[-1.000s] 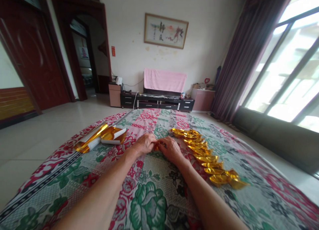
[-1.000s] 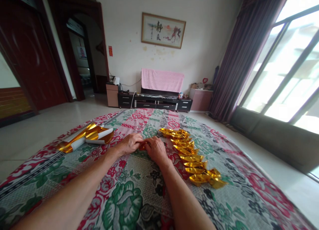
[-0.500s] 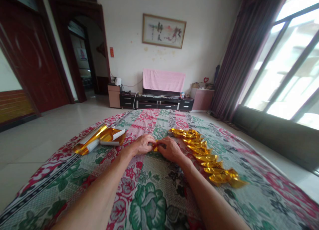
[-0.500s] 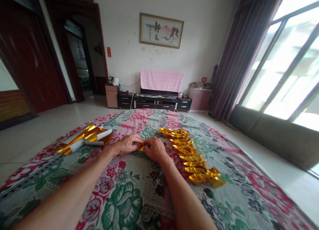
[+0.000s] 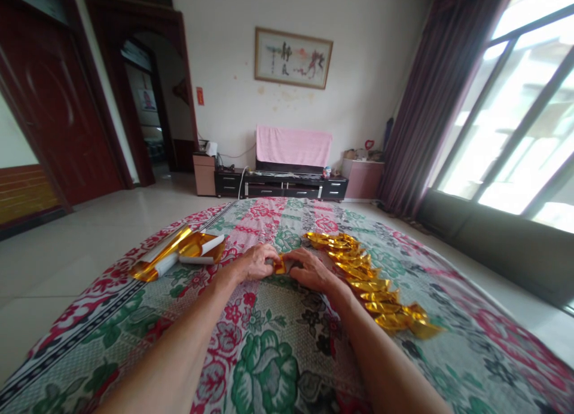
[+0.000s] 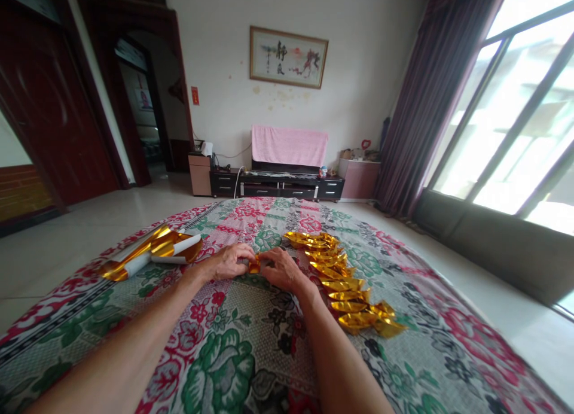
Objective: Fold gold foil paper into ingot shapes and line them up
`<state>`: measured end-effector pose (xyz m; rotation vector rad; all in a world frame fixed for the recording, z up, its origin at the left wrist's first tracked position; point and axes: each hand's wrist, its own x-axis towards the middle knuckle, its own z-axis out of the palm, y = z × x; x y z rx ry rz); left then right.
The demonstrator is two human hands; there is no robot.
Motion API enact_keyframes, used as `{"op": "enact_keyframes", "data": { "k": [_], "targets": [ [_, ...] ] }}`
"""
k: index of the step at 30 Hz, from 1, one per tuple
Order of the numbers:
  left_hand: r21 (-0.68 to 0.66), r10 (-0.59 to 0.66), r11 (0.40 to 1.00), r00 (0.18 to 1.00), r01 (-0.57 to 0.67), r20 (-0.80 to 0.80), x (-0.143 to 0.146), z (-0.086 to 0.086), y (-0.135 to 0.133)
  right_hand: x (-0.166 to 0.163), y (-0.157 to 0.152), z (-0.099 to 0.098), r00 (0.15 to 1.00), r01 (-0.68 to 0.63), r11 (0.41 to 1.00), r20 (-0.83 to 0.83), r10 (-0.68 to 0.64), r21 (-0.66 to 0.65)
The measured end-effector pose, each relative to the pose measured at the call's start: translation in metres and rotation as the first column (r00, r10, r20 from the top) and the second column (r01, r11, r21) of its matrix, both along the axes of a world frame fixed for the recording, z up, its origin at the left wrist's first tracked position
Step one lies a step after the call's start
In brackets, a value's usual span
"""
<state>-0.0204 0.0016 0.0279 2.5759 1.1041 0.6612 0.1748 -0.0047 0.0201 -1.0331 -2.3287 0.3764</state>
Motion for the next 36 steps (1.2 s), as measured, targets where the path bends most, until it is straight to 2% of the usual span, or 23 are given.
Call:
{"op": "enact_keyframes", "data": {
  "k": [3, 13, 20, 27, 33, 36],
  "targets": [
    [0.008, 0.013, 1.000, 1.000, -0.013, 0.001, 0.000, -0.002, 0.001, 0.002, 0.000, -0.001, 0.999, 0.006, 1.000, -0.041, -0.006, -0.016],
    [0.023, 0.017, 1.000, 1.000, -0.017, 0.008, 0.000, -0.006, 0.003, -0.008, 0.001, -0.014, 0.987, 0.157, 0.976, -0.065, -0.148, 0.149],
    [0.059, 0.035, 0.998, 0.999, -0.035, 0.011, 0.005, -0.004, 0.000, -0.007, 0.001, -0.011, 0.991, 0.132, 0.972, -0.028, -0.129, 0.192],
    [0.002, 0.047, 0.999, 0.997, -0.047, -0.056, 0.005, -0.001, -0.001, -0.007, -0.002, -0.004, 0.999, 0.045, 0.982, 0.010, -0.048, 0.185],
    [-0.045, 0.013, 0.999, 1.000, -0.014, -0.028, 0.000, -0.008, 0.006, -0.010, -0.001, -0.006, 0.992, 0.125, 0.984, 0.005, -0.127, 0.125],
    [-0.045, 0.006, 0.999, 1.000, -0.005, 0.009, -0.001, -0.007, 0.006, -0.011, -0.001, -0.005, 0.995, 0.086, 0.987, 0.035, -0.092, 0.133]
  ]
}}
